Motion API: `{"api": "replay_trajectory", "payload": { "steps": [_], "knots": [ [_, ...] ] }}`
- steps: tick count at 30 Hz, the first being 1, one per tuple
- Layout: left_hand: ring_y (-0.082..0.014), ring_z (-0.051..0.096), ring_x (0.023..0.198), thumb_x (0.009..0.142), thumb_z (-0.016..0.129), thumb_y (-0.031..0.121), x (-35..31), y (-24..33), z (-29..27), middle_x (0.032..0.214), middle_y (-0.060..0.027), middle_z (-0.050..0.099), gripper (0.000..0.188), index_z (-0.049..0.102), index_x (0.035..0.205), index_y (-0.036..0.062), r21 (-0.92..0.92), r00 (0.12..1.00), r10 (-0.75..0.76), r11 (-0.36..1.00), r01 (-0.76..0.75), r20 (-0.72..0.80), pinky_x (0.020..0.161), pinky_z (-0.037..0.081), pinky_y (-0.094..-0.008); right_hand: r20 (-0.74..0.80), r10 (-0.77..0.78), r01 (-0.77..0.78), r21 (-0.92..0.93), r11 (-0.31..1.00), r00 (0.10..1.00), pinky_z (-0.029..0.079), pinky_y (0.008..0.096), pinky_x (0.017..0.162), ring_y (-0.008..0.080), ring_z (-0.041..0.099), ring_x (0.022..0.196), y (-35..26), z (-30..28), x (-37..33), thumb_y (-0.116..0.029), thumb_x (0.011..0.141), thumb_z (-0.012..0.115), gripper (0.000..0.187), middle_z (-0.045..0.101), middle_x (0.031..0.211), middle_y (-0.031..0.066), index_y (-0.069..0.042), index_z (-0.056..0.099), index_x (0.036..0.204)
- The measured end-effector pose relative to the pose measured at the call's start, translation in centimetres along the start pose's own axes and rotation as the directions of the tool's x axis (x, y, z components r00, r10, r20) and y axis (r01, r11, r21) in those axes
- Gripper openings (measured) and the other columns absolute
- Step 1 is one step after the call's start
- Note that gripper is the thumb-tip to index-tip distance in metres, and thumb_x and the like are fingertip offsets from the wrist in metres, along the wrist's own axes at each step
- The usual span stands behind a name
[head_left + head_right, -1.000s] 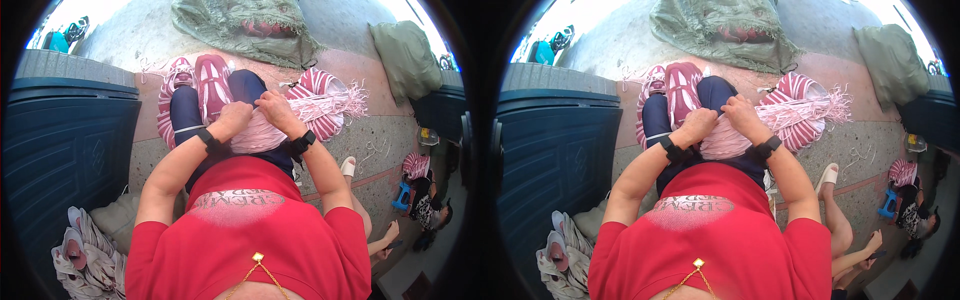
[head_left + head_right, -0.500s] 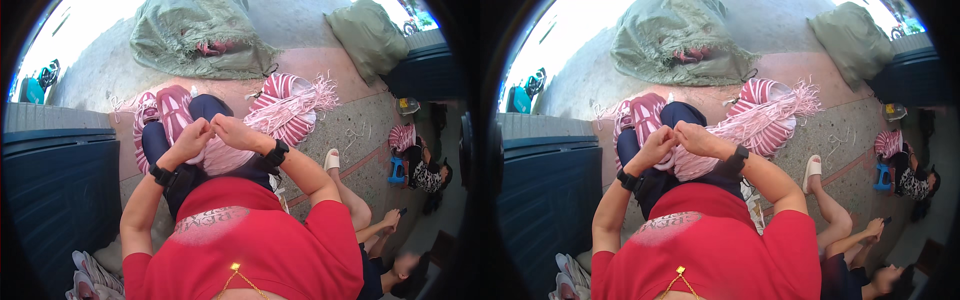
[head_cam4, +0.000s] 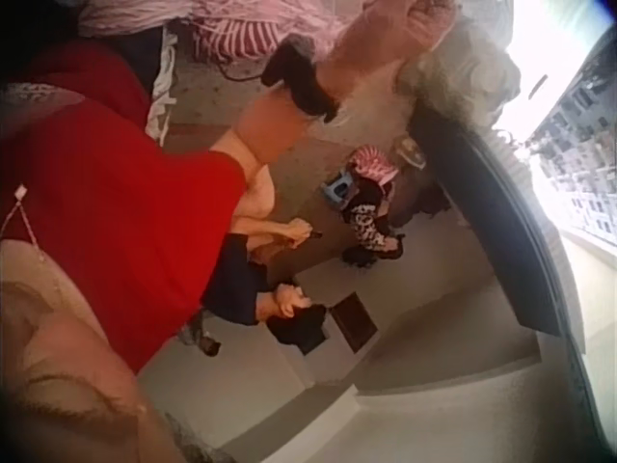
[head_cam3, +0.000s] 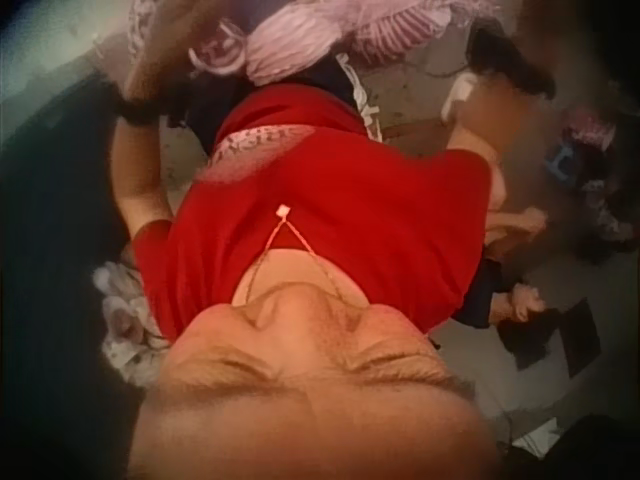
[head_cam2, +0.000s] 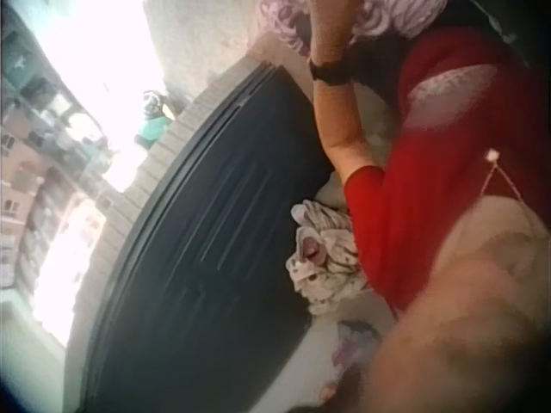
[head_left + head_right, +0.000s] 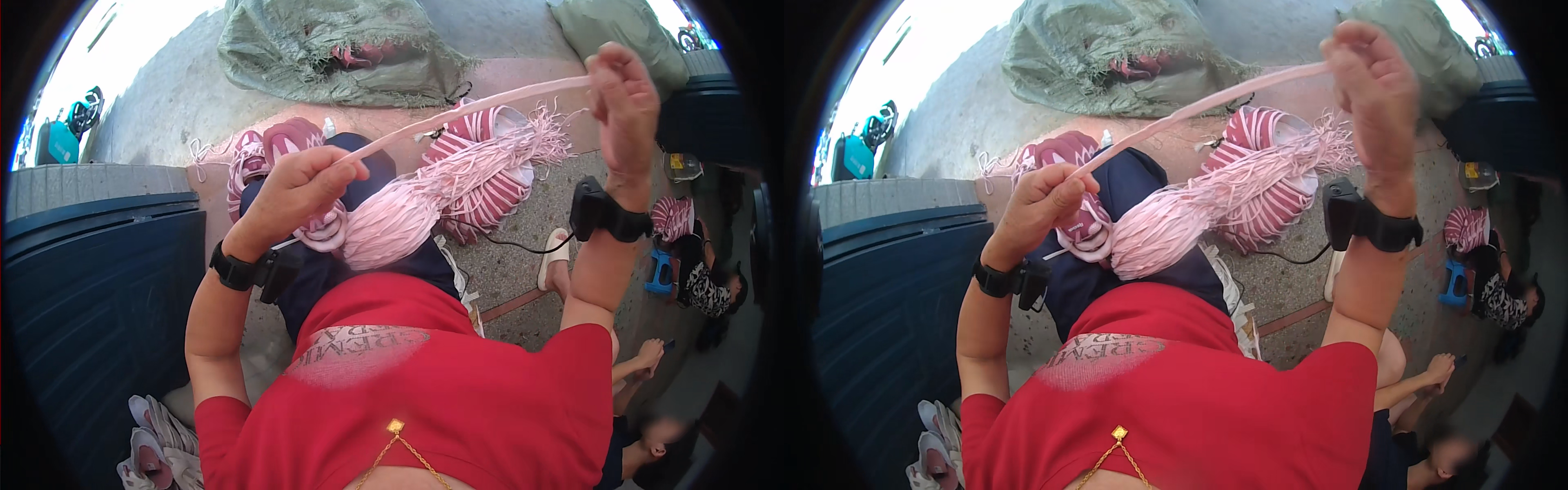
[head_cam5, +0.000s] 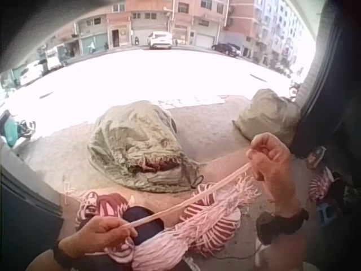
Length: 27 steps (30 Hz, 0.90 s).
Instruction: The person sits on the ground and threads pink shoelaces through the eyelets of a pink sneaker. They pull the laces tight and arrange them across the shoe's tongue, repeating the threading process for multiple eyelets.
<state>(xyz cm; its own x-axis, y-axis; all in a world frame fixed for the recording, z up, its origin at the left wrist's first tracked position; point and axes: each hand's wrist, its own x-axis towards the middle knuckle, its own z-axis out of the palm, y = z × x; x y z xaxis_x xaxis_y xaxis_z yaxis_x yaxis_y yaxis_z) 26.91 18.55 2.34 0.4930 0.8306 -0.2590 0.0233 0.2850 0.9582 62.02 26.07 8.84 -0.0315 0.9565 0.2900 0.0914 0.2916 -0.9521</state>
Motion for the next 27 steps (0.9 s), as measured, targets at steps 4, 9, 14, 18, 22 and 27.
{"api": "replay_trajectory", "payload": {
  "steps": [4,9,14,18,22,27],
  "knots": [
    [-0.0001,0.042,0.058,0.096,0.051,0.023,-2.3,-7.7,-2.9,0.068,0.0080,0.050,0.025,0.064,0.095,0.0007,0.038,0.958,-0.262,0.963,0.268,-0.117,0.050,0.033,-0.0176,0.182,0.311,-0.128,-0.639,0.758,0.933,0.046,0.0277,0.065,0.0159,0.059,0.076,12.2,0.8,-7.2,-0.007,0.083,0.055,0.010,0.063,0.085,0.0053,-0.009,0.059,0.091],
    [-0.0084,0.049,0.056,0.091,0.054,0.019,-1.5,-10.9,-3.1,0.062,-0.0053,0.056,0.027,0.063,0.089,-0.0063,0.645,0.982,-0.120,0.741,0.187,-0.147,0.050,0.039,-0.0265,0.511,0.103,0.368,-0.732,0.574,0.853,0.044,0.0378,0.086,0.0321,0.059,0.093,19.1,9.9,-12.3,0.002,0.077,0.049,0.024,0.064,0.097,0.0151,0.000,0.058,0.099],
    [-0.0081,0.046,0.051,0.092,0.048,0.014,-0.2,-11.0,-1.7,0.062,-0.0041,0.056,0.023,0.062,0.088,-0.0041,0.389,0.939,-0.280,0.857,0.338,-0.201,0.046,0.037,-0.0261,0.584,0.076,-0.114,0.029,0.993,0.808,0.046,0.0406,0.079,0.0376,0.058,0.093,15.7,23.6,-12.3,-0.020,0.093,0.043,0.029,0.060,0.097,0.0235,0.003,0.055,0.105],
    [-0.0047,0.039,0.045,0.094,0.047,0.013,-2.5,-10.4,-3.4,0.067,0.0025,0.052,0.012,0.056,0.092,0.0054,-0.267,0.851,-0.443,0.888,0.374,-0.281,0.041,0.029,-0.0186,0.665,0.228,-0.313,0.009,0.950,0.711,0.047,0.0383,0.074,0.0336,0.061,0.085,16.2,26.5,-11.6,-0.024,0.095,0.040,0.032,0.063,0.090,0.0209,0.002,0.058,0.097],
    [-0.0089,0.048,0.044,0.094,0.054,0.016,-3.1,-12.9,-3.4,0.068,-0.0032,0.056,0.010,0.050,0.095,0.0068,-0.511,0.850,-0.388,0.843,0.170,-0.356,0.038,0.034,-0.0192,0.717,0.276,-0.439,0.046,0.897,0.640,0.048,0.0327,0.065,0.0240,0.064,0.070,16.4,26.1,-12.1,-0.027,0.093,0.048,0.033,0.065,0.076,0.0150,0.003,0.062,0.090],
    [-0.0105,0.055,0.048,0.092,0.058,0.018,-2.4,-12.3,-2.7,0.069,-0.0040,0.059,0.016,0.048,0.093,0.0054,-0.472,0.837,-0.383,0.864,0.175,-0.391,0.040,0.039,-0.0188,0.808,0.364,-0.447,-0.143,0.883,0.462,0.046,0.0252,0.058,0.0096,0.057,0.061,16.5,24.0,-9.6,-0.021,0.090,0.054,0.025,0.062,0.066,0.0052,0.002,0.064,0.086]
  ]
}}
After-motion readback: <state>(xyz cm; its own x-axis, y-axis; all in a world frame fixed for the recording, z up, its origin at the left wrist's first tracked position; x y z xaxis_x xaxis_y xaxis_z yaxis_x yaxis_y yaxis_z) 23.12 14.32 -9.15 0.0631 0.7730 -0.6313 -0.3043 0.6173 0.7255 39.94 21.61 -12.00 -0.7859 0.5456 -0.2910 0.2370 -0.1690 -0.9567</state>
